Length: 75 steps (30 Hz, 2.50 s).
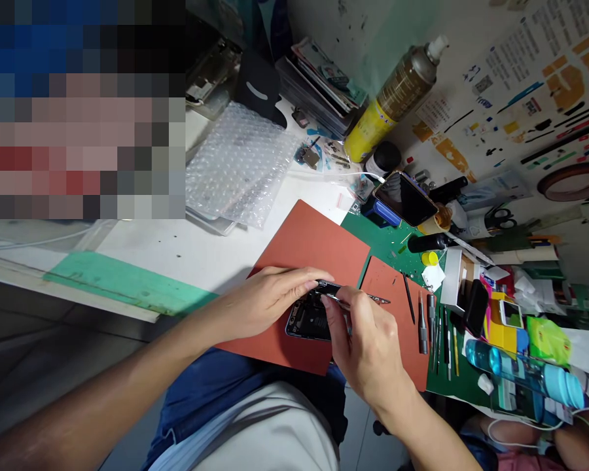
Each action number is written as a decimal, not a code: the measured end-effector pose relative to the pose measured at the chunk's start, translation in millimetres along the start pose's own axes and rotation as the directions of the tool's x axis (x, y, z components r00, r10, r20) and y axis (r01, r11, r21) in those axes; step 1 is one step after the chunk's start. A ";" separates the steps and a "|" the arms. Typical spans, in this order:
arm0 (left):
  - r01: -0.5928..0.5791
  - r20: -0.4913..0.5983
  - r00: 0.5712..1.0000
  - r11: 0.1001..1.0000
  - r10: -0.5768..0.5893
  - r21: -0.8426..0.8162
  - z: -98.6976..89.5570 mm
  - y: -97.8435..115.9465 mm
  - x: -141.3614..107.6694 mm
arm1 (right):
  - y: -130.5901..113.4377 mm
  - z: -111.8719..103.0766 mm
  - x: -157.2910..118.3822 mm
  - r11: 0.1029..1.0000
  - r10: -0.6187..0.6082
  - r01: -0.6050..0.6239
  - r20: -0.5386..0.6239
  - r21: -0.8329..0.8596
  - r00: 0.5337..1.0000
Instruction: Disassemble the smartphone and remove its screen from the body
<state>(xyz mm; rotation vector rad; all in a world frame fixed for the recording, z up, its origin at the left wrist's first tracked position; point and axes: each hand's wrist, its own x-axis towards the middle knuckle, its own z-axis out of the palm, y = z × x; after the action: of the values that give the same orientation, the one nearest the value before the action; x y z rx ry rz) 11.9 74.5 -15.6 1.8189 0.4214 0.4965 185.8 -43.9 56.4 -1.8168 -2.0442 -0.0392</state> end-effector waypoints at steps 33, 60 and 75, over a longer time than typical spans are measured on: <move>-0.005 -0.015 1.000 1.000 0.006 0.024 0.8 -1.5 -0.2 | 5.8 1.9 3.0 0.995 -0.031 0.029 -0.021 -0.098 0.999; -0.018 -0.003 1.000 1.000 0.018 0.003 -0.1 -1.9 0.7 | 9.6 2.8 5.0 0.996 -0.085 0.086 0.019 -0.027 0.996; -0.019 -0.012 1.000 1.000 0.019 0.004 0.6 -2.3 0.5 | 4.7 1.1 6.5 0.996 -0.069 0.068 -0.014 -0.063 0.997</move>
<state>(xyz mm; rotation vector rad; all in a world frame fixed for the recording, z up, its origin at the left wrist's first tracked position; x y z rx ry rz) 12.6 75.0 -17.9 1.8262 0.4138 0.5205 189.6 -36.7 56.3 -1.7760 -2.1162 -0.1378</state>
